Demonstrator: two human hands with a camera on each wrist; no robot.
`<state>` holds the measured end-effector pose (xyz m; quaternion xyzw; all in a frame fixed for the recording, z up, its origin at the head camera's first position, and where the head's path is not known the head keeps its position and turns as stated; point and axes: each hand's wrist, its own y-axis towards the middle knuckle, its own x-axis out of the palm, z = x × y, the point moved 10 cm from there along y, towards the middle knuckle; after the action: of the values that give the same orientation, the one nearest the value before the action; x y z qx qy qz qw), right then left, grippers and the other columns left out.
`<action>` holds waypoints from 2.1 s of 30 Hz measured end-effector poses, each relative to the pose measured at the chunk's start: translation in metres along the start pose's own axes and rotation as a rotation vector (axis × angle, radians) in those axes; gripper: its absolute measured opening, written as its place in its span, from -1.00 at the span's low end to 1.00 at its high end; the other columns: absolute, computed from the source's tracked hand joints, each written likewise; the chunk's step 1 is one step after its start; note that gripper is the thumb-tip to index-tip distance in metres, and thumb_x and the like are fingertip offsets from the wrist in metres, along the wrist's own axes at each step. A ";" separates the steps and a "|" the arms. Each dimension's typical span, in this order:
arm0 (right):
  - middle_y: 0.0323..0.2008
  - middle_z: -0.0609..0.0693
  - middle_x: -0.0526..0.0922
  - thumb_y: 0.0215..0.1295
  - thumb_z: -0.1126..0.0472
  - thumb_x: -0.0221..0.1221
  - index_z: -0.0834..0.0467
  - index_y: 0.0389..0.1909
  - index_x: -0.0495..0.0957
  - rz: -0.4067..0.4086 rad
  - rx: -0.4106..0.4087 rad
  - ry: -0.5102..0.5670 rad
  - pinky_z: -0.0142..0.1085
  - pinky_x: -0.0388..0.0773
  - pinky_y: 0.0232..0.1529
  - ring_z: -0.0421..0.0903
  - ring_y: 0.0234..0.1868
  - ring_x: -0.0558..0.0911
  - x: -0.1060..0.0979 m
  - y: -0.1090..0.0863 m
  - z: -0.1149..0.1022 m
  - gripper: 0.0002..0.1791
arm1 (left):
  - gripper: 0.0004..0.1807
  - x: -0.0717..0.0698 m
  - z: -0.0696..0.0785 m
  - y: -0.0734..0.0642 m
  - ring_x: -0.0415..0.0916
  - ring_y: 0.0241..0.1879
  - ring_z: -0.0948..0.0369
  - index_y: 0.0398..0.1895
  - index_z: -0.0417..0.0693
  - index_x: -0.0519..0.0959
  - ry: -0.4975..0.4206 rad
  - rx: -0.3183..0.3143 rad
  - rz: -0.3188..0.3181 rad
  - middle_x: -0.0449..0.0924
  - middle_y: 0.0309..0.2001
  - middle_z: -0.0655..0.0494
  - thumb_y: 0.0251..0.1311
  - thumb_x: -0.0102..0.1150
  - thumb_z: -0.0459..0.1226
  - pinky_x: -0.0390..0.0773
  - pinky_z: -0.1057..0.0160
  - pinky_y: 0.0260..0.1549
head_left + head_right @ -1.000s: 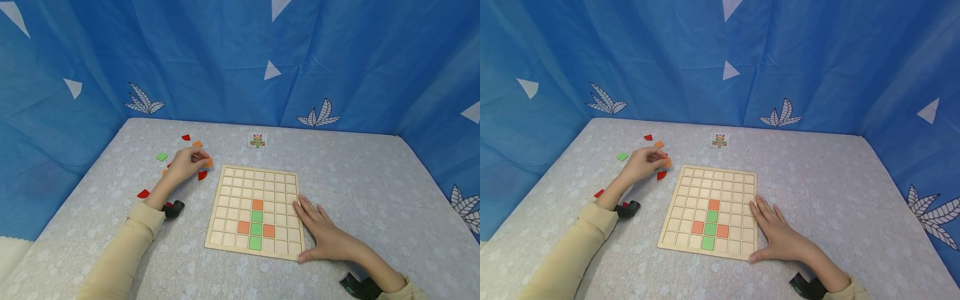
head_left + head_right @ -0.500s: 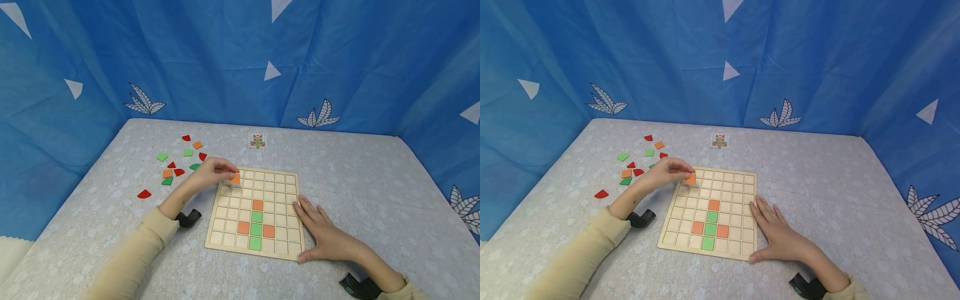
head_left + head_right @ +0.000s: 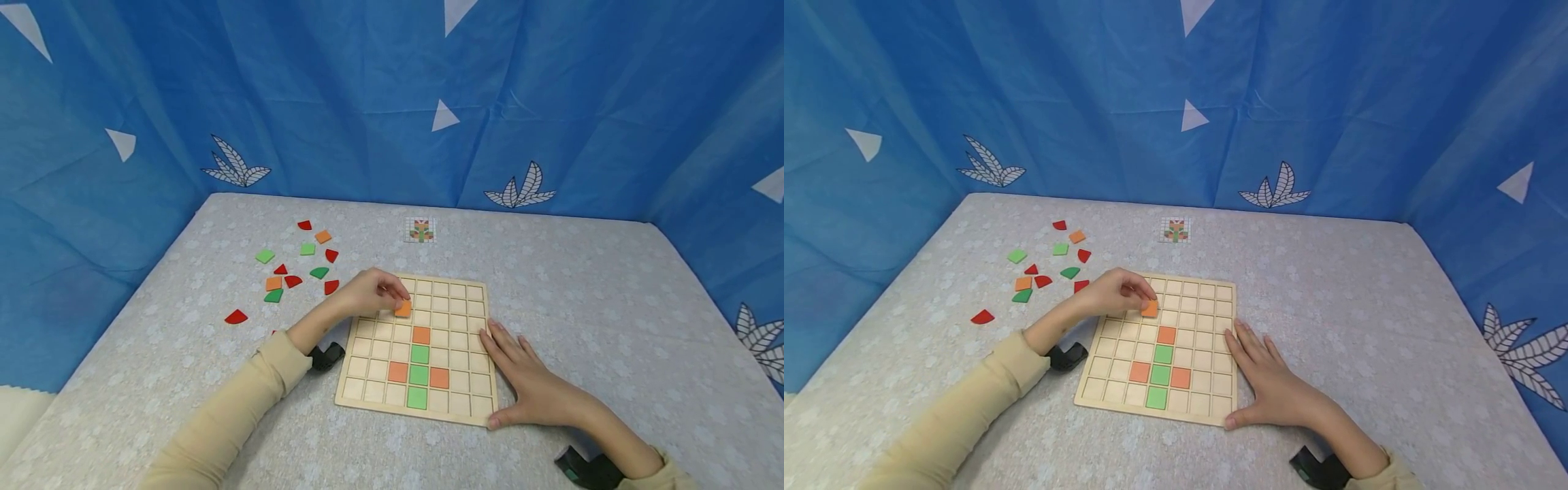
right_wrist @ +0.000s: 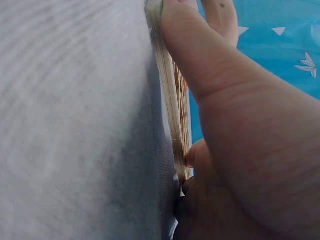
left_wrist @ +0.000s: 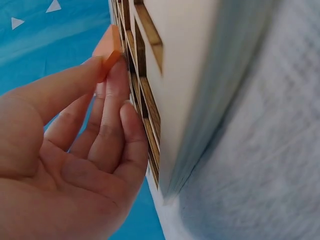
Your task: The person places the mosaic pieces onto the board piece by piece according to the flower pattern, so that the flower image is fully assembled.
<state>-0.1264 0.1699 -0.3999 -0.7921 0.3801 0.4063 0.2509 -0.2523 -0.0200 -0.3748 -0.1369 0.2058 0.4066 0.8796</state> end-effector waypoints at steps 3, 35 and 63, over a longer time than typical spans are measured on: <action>0.43 0.22 -0.34 -0.25 -0.40 0.32 0.21 0.46 -0.22 0.002 0.002 -0.005 0.08 -0.43 0.26 0.12 0.41 -0.29 0.000 0.000 0.000 0.40 | -0.90 0.001 0.002 0.000 0.55 -0.40 0.23 -0.28 -0.19 0.66 0.031 0.025 0.000 0.60 -0.38 0.11 0.14 0.24 -0.43 0.51 0.27 -0.32; 0.43 0.20 -0.36 -0.26 -0.40 0.32 0.20 0.46 -0.23 -0.006 0.012 0.000 0.07 -0.44 0.26 0.11 0.41 -0.31 0.000 0.000 0.000 0.41 | -0.87 -0.003 0.012 -0.011 0.47 -0.46 0.33 -0.31 -0.15 0.67 0.261 0.117 0.159 0.55 -0.47 0.22 0.05 0.35 -0.37 0.49 0.35 -0.43; 0.43 0.22 -0.36 -0.25 -0.39 0.33 0.21 0.46 -0.24 0.006 -0.005 0.003 0.00 -0.47 0.28 0.13 0.41 -0.30 -0.001 0.000 0.000 0.41 | -0.56 -0.155 -0.037 -0.119 0.46 -0.12 0.06 0.06 -0.24 0.53 0.087 -0.154 0.497 0.54 -0.04 -0.10 0.26 0.15 -0.10 0.48 0.09 -0.19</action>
<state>-0.1264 0.1701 -0.3991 -0.7921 0.3819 0.4071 0.2469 -0.2603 -0.2124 -0.3255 -0.1658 0.2391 0.6182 0.7302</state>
